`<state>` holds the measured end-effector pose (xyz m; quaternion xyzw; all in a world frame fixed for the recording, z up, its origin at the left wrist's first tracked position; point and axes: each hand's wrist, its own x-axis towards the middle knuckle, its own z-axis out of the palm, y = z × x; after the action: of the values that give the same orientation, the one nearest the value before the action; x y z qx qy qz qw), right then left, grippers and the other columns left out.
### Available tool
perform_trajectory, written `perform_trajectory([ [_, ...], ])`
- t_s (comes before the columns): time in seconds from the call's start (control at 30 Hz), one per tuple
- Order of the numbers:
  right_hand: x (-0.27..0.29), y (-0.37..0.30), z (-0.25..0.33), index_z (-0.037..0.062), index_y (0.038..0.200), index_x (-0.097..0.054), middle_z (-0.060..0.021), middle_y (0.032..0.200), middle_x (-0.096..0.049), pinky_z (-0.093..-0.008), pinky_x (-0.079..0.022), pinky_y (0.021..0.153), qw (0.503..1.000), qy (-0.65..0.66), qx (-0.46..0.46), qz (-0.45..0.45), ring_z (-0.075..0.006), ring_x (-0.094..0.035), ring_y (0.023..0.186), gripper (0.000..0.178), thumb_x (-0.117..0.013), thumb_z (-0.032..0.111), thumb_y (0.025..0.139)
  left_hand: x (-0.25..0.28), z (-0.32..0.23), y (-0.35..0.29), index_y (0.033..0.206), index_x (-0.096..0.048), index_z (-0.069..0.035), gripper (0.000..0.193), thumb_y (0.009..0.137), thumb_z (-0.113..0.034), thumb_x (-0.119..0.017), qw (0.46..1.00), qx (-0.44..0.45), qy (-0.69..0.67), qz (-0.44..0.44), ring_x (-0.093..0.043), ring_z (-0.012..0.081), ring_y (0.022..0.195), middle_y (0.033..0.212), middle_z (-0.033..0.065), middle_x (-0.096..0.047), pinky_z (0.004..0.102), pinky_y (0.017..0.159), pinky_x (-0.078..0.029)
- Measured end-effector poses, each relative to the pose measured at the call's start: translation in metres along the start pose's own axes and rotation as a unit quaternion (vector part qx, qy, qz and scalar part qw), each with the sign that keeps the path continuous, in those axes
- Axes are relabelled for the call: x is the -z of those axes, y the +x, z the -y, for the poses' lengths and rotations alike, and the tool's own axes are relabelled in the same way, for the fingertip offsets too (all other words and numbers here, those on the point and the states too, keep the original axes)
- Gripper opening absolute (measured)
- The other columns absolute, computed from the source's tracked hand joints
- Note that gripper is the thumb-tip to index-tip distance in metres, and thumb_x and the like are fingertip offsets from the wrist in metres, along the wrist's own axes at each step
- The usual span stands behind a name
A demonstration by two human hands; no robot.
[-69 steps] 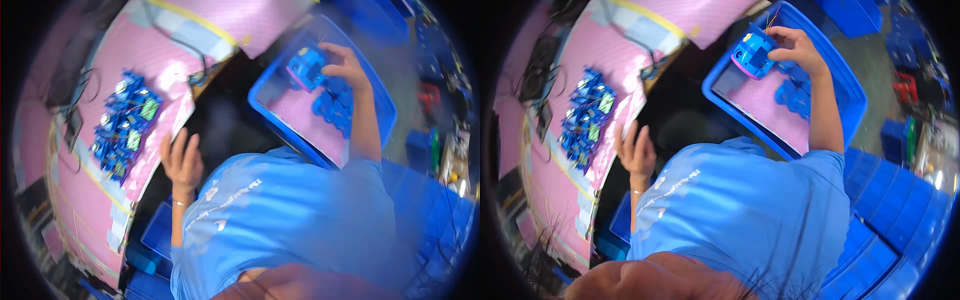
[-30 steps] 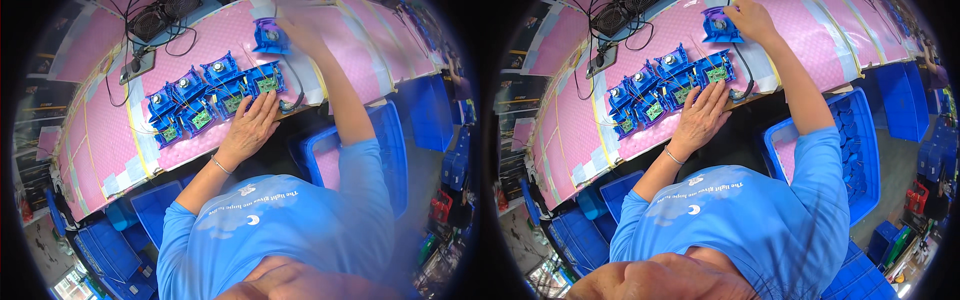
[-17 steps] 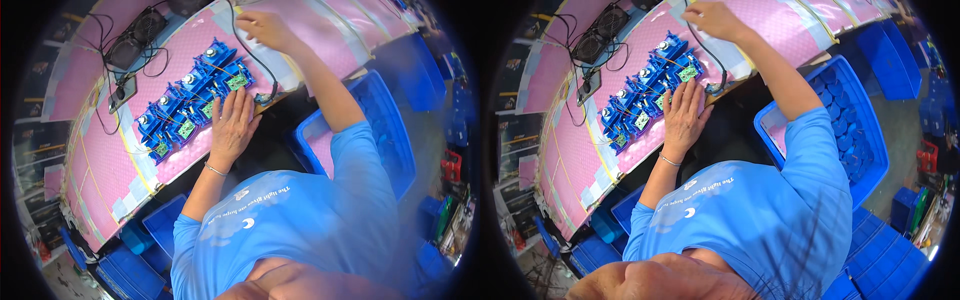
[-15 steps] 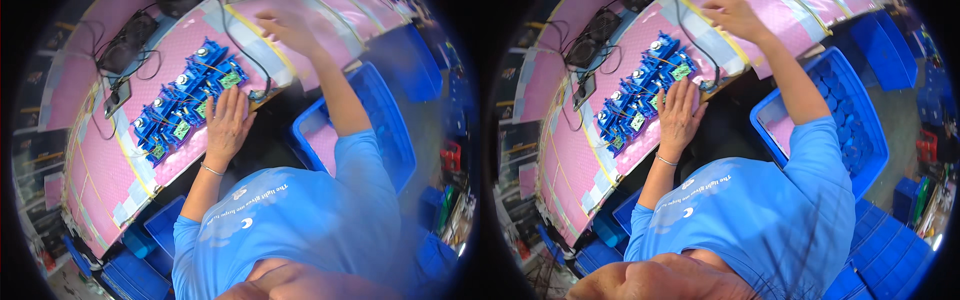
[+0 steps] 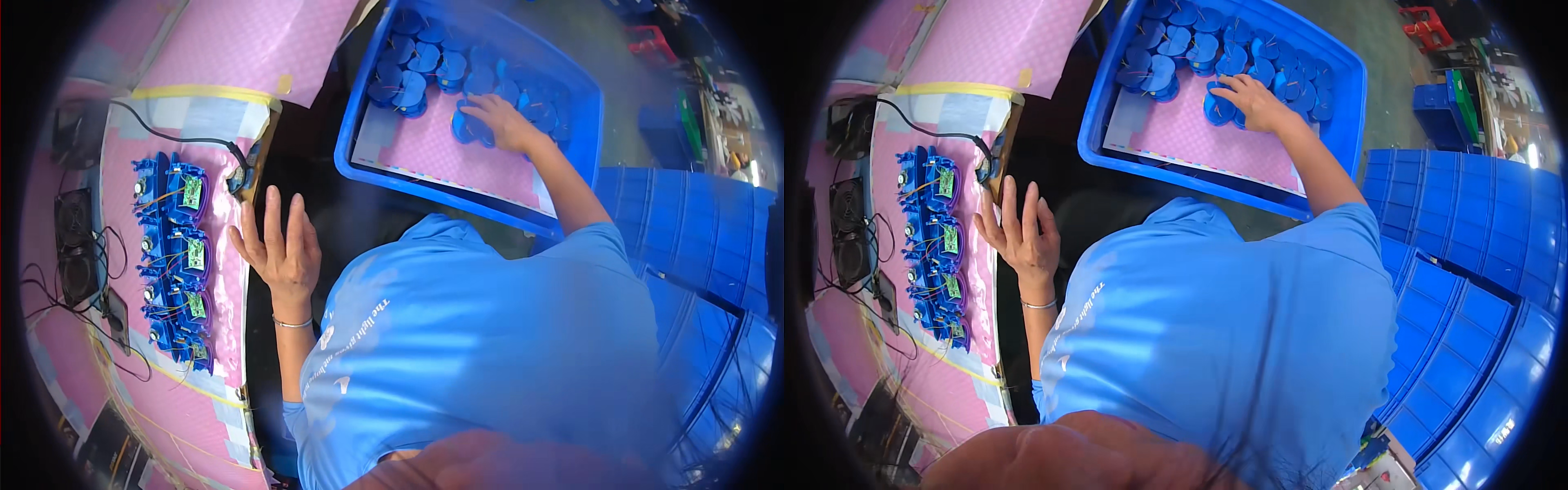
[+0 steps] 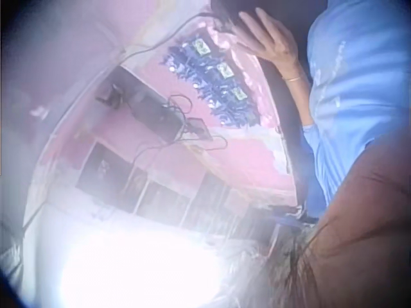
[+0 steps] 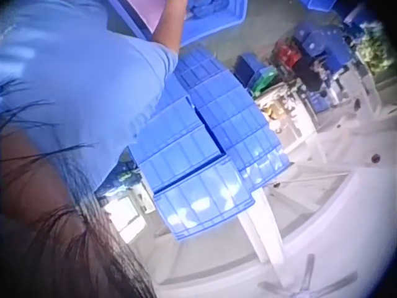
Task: Soldering wires to electronic components within plastic housings at a factory workbench.
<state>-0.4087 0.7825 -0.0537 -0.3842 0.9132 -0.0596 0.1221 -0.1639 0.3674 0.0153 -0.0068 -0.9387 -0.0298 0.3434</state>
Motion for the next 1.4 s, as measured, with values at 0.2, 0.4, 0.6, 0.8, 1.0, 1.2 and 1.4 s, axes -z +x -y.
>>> perform_trajectory([
  [0.2,-0.002,0.032,0.005,0.0169,0.140,-0.062,-0.0080,0.156,-0.048,-0.0490,-0.041,0.113,0.997,-0.012,0.038,0.072,-0.0384,-0.041,0.141,0.082,-0.071,-0.011,0.064,0.013,-0.001,-0.008,0.125,-0.075,-0.019,0.033,0.093,-0.011,-0.072,0.999,0.015,-0.003,0.029,-0.044,0.0366,0.146,0.148,0.0059,-0.061,0.0530,0.126,-0.022],
  [0.4,0.003,0.063,-0.019,0.0097,0.126,-0.068,-0.0156,0.141,-0.060,-0.0458,-0.044,0.111,0.984,0.026,0.088,0.151,-0.0383,-0.051,0.132,0.059,-0.073,0.006,0.067,0.021,-0.003,-0.019,0.127,-0.072,-0.014,0.040,0.088,-0.003,-0.071,0.997,0.056,-0.031,0.048,-0.045,0.0380,0.145,0.146,0.0102,-0.060,0.0554,0.123,-0.027],
  [0.6,0.069,0.105,0.030,-0.0029,0.112,-0.069,-0.0100,0.100,-0.070,-0.0325,-0.051,0.091,0.965,0.243,0.013,0.094,-0.0206,-0.067,0.099,0.046,-0.070,0.026,0.076,0.033,0.002,-0.018,0.124,-0.072,-0.012,0.045,0.081,0.003,-0.073,0.992,0.073,-0.069,0.082,-0.046,0.0376,0.144,0.143,0.0093,-0.061,0.0559,0.121,-0.031],
  [0.8,0.162,0.201,0.122,-0.0048,0.110,-0.072,-0.0092,0.101,-0.073,-0.0294,-0.049,0.089,0.876,0.446,0.151,-0.102,-0.0177,-0.065,0.097,0.041,-0.064,0.031,0.090,0.034,0.016,0.023,0.130,-0.068,-0.009,0.049,0.082,0.000,-0.073,0.994,0.041,-0.065,0.078,-0.045,0.0362,0.144,0.146,0.0098,-0.058,0.0556,0.121,-0.032],
  [1.0,0.174,0.313,0.235,-0.0027,0.116,-0.073,-0.0108,0.105,-0.073,-0.0329,-0.048,0.096,0.865,0.393,0.309,0.047,-0.0195,-0.065,0.103,0.038,-0.062,0.027,0.095,0.018,0.031,0.078,0.139,-0.058,0.000,0.050,0.092,-0.016,-0.069,0.994,-0.032,-0.020,0.098,-0.043,0.0295,0.147,0.148,0.0134,-0.053,0.0515,0.123,-0.028],
  [1.2,0.160,0.329,0.260,0.0016,0.138,-0.062,-0.0119,0.144,-0.059,-0.0365,-0.042,0.113,0.853,0.381,0.355,0.042,-0.0201,-0.054,0.133,0.055,-0.070,0.028,0.090,0.005,0.043,0.094,0.141,-0.055,0.001,0.060,0.095,-0.035,-0.068,0.989,-0.009,0.073,0.126,-0.041,0.0337,0.143,0.148,0.0159,-0.052,0.0490,0.120,-0.029],
  [1.4,0.154,0.291,0.235,0.0091,0.158,-0.039,-0.0118,0.156,-0.047,-0.0423,-0.039,0.117,0.830,0.370,0.417,-0.019,-0.0299,-0.046,0.142,0.106,-0.091,0.033,0.068,-0.011,0.045,0.095,0.146,-0.050,0.001,0.075,0.088,-0.041,-0.074,0.988,0.038,0.084,0.121,-0.041,0.0400,0.139,0.148,0.0167,-0.051,0.0523,0.118,-0.030],
])
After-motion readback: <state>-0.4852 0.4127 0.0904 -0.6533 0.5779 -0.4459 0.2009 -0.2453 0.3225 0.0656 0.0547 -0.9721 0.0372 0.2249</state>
